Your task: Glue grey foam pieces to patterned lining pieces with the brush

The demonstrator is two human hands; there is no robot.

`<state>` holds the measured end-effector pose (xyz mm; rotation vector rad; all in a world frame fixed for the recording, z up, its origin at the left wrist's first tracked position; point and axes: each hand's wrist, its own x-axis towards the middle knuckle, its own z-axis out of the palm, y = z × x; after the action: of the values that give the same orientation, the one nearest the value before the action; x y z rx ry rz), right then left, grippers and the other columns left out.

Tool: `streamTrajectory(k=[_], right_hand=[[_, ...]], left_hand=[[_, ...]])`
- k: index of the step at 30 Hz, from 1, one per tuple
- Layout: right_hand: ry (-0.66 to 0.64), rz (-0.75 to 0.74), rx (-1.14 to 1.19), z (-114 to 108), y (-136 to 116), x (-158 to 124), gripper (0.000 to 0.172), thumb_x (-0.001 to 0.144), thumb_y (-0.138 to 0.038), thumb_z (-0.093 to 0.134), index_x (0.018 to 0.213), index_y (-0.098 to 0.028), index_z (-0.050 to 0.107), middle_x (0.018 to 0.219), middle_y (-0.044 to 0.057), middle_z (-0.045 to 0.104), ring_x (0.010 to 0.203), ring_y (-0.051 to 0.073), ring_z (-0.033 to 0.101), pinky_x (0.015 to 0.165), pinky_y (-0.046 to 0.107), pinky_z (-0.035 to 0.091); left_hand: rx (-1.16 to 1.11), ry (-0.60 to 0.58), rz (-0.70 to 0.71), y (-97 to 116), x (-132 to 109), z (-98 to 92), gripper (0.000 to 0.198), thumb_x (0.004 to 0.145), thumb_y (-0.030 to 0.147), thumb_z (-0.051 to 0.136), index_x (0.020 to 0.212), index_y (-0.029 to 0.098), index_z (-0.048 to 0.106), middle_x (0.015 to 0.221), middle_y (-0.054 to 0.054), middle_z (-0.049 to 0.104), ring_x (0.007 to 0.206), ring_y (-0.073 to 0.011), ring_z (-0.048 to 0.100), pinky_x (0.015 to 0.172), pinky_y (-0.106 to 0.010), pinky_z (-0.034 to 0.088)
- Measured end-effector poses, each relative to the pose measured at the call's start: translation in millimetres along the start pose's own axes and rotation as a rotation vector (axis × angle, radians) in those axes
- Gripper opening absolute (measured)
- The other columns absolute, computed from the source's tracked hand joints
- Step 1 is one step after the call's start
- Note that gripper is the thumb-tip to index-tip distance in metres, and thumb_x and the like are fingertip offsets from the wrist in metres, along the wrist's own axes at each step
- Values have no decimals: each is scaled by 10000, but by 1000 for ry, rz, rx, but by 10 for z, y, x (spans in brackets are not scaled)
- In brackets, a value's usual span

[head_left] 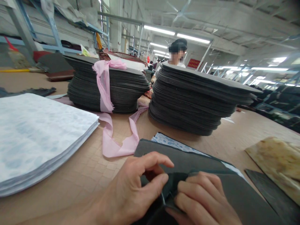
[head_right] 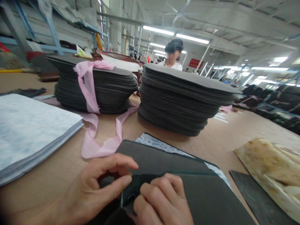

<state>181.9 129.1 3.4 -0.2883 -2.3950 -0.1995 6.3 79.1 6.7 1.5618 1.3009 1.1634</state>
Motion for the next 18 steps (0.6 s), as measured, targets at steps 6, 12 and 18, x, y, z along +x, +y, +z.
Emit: streamTrajectory(k=[6, 12, 18], right_hand=[[81, 10, 78, 215, -22, -58, 279, 907, -236, 440, 685, -177, 598, 474, -42, 534, 474, 89, 488, 529, 273, 306], [-47, -115, 137, 152, 8, -35, 141, 769, -66, 577, 672, -166, 603, 519, -37, 572, 508, 94, 475, 531, 260, 320], [72, 148, 350, 280, -85, -119, 360, 930, -367, 379, 697, -194, 592, 571, -27, 566, 551, 87, 510, 535, 241, 340]], left_hand=[[24, -9, -15, -37, 12, 27, 187, 795, 176, 502, 939, 243, 600, 638, 71, 582, 581, -68, 518, 549, -160, 387], [-113, -8, -173, -33, 78, 10, 160, 768, 173, 502, 909, 192, 575, 569, 77, 498, 508, -62, 431, 474, -165, 333], [32, -35, -38, -11, 45, -2, 133, 785, 186, 490, 833, 192, 613, 617, 53, 555, 563, -73, 499, 525, -174, 368]])
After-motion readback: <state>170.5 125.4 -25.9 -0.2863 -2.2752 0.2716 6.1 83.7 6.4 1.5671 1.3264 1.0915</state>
